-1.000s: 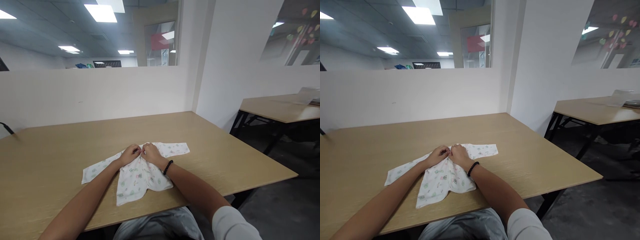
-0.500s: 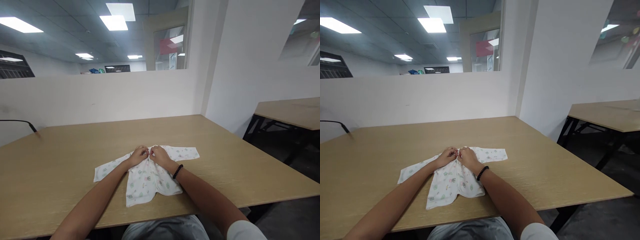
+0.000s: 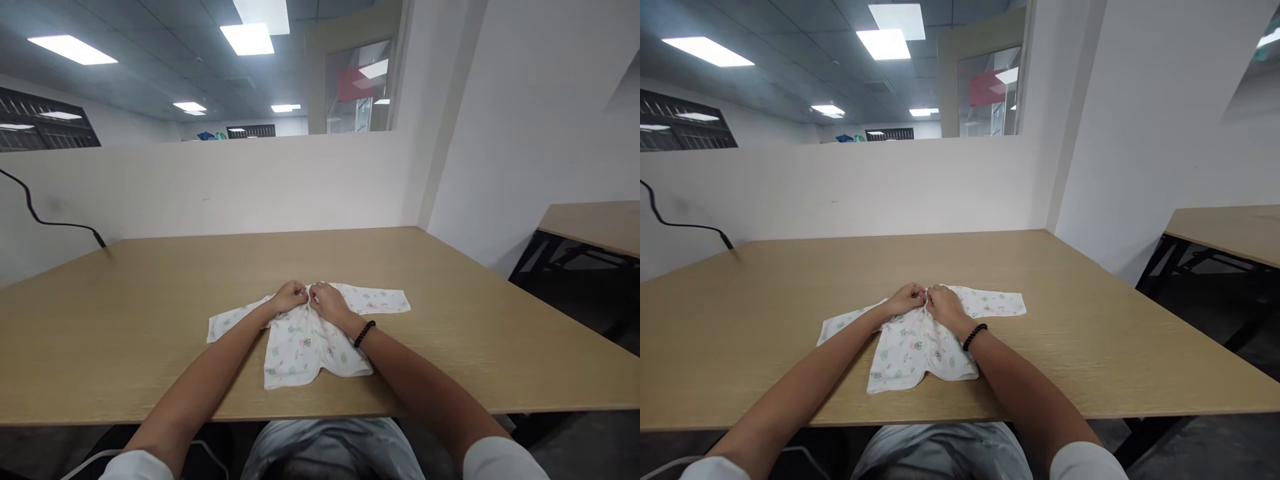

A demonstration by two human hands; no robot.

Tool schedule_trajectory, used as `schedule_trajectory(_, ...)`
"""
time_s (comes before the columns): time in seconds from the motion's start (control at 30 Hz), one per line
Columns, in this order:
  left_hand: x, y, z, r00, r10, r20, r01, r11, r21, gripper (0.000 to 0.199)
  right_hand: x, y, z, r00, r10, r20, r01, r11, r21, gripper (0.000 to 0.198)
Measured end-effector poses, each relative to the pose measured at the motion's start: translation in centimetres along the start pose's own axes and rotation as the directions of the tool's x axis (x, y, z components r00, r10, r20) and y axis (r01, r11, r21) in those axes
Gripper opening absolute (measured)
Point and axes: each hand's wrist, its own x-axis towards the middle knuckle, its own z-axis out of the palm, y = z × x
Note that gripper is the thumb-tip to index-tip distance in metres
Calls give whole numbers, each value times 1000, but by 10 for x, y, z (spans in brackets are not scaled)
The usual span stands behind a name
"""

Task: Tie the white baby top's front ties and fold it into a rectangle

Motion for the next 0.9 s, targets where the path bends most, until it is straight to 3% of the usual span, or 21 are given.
schedule_trajectory(0.33, -3, 1, -1, 999, -22, -34, 20, 997, -72, 12, -2, 7, -5, 995, -100, 18, 99, 994, 52, 15)
schedule_trajectory(0.73, -6, 4, -3, 997, -39, -63, 36, 999, -38, 7, -5, 1, -18, 950, -286, 127, 304, 940, -153, 31)
schedule_trajectory(0.9, -7, 8, -3, 998, 20, -53, -24, 998, -65, 17, -2, 16, -12, 958, -286, 28, 281, 954, 105, 20)
